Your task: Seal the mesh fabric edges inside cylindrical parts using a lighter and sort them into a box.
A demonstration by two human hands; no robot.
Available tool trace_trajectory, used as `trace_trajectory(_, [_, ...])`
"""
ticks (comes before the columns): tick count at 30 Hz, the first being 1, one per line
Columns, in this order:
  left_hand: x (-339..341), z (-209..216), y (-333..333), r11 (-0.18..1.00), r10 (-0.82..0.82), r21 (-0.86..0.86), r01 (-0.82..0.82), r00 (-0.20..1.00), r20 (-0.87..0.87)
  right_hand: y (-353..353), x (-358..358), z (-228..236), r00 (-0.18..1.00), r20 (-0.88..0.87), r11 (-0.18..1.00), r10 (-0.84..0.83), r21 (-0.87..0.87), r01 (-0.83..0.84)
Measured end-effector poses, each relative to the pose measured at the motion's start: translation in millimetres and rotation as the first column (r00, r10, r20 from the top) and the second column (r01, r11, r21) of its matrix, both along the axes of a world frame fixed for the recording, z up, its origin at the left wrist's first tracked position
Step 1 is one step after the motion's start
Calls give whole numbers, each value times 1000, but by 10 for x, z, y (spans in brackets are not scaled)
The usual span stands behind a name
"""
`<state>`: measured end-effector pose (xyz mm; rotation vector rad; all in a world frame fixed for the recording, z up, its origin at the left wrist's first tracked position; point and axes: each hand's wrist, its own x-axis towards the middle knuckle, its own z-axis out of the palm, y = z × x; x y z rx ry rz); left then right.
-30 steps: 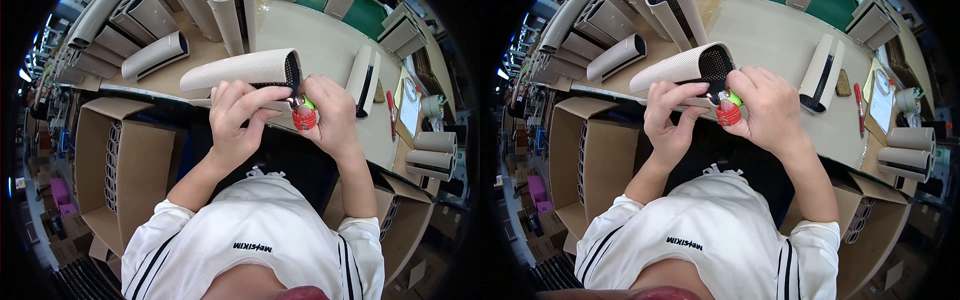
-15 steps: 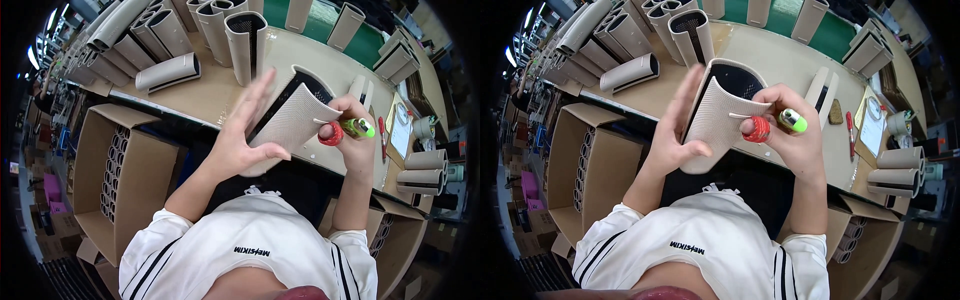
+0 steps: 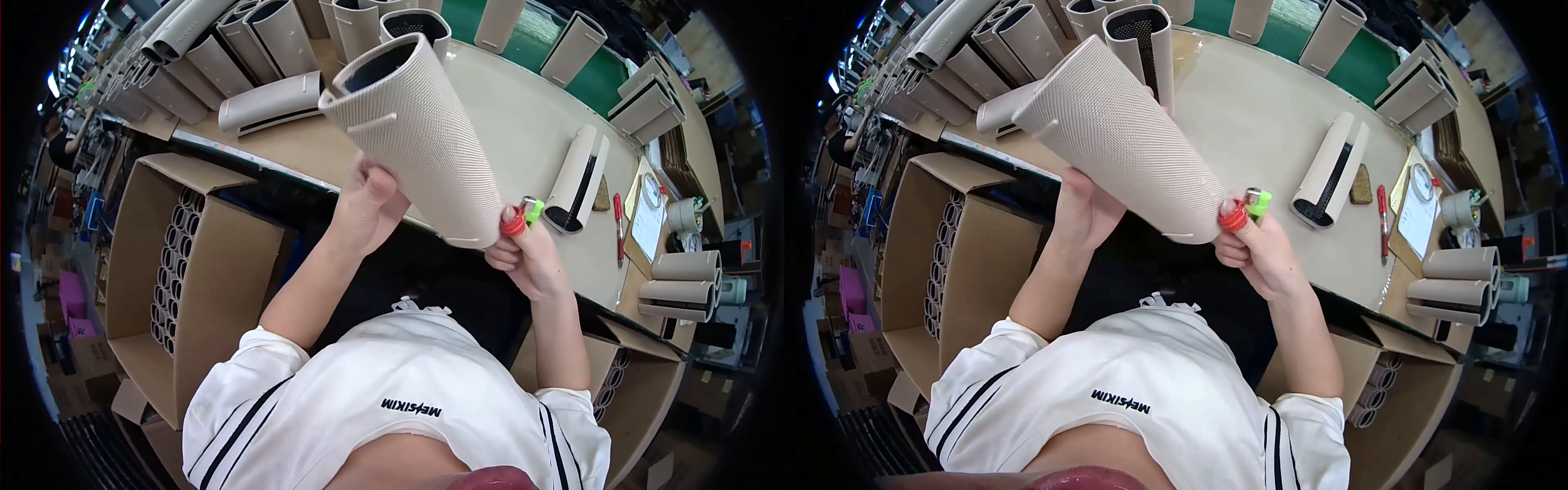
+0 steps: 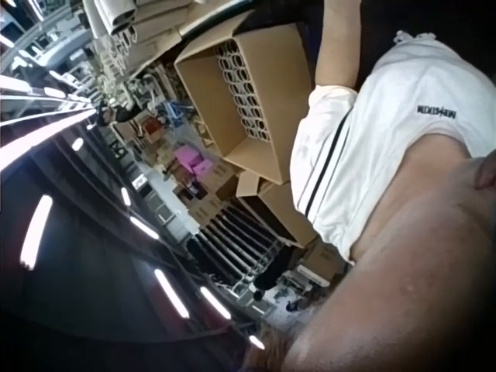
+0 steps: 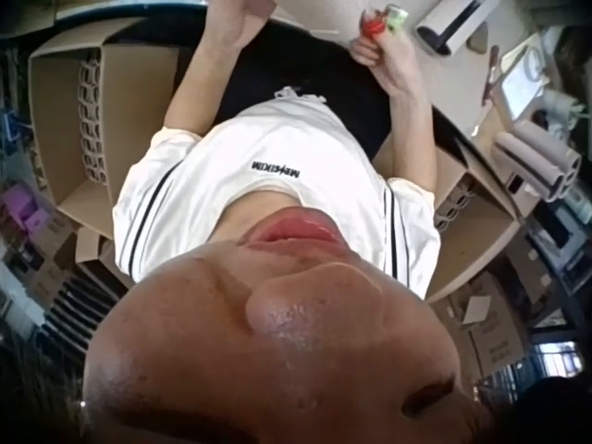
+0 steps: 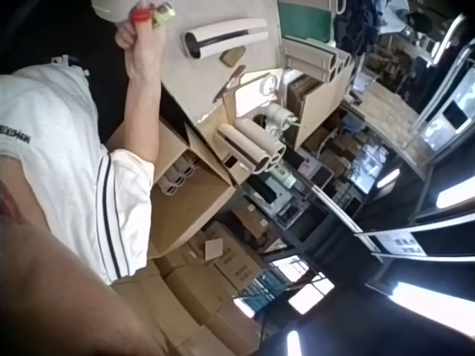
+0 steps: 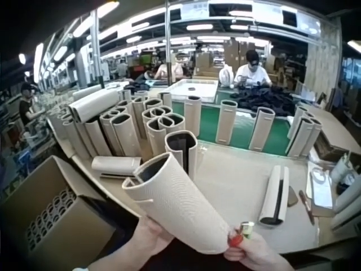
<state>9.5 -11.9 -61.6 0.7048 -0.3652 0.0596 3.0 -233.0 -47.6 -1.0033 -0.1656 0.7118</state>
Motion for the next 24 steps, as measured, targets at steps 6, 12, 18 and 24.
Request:
trace_trajectory(6, [-72,261,-17,944,247,265,-196,953,-177,77,-184,-321,895,-352,928,274,341,-150])
trace_trajectory(12, [-86,337,-57,916,163,394,-73,966,-201,260,-460,-405,794,-541,891,276,454,0])
trace_trajectory(18, [-100,360,-62,913,106,408,-1,966,-235,-10,-301,-103,892,8,889,452,-88,-450])
trace_trajectory(24, [-174,281,-173,874,87,483,53,961,-262,187,141,591,675,641,811,-366,-136,569])
